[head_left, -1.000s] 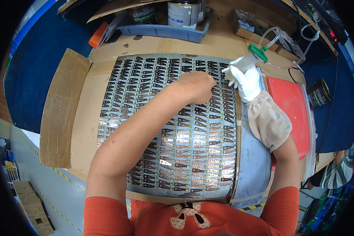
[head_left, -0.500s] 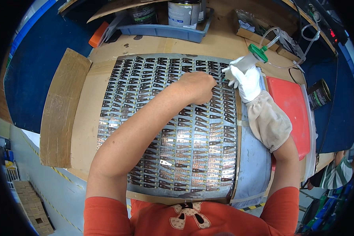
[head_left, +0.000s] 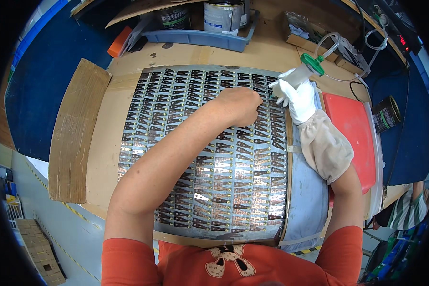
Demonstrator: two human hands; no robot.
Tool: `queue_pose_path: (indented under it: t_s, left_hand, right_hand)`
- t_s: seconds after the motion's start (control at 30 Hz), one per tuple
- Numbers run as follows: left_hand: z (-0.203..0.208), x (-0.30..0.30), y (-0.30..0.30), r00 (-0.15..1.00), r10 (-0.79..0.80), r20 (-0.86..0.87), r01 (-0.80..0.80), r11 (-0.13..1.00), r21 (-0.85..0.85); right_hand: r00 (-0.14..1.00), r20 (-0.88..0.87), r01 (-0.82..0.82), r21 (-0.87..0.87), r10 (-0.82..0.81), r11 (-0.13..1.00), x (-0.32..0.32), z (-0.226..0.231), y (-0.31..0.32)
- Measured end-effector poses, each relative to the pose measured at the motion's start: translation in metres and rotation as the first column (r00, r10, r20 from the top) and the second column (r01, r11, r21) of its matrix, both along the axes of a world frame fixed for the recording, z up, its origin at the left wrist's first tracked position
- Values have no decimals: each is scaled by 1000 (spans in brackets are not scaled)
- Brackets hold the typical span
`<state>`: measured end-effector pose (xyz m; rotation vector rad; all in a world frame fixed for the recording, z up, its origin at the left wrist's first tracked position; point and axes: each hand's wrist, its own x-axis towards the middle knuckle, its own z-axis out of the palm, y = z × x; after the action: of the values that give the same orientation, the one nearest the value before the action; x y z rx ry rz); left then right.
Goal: Apply adhesive or sealant to small electronic parts arranged in a grid tray using a manual dispenser.
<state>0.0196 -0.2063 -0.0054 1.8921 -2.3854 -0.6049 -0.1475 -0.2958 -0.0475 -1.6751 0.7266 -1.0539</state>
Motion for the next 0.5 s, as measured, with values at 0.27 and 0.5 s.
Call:
queue_pose_path:
  t_s: [0.27, 0.5]
  left_hand:
    - [2, -1, 0, 1000, 19, 17, -19, 1000, 22]
    - [4, -2, 0, 1000, 10, 20, -10, 1000, 21]
  right_hand:
    - [999, -13, -51, 101, 53, 994, 0, 8, 6]
    - [1000, -25, 5, -34, -6, 999, 1, -1, -2]
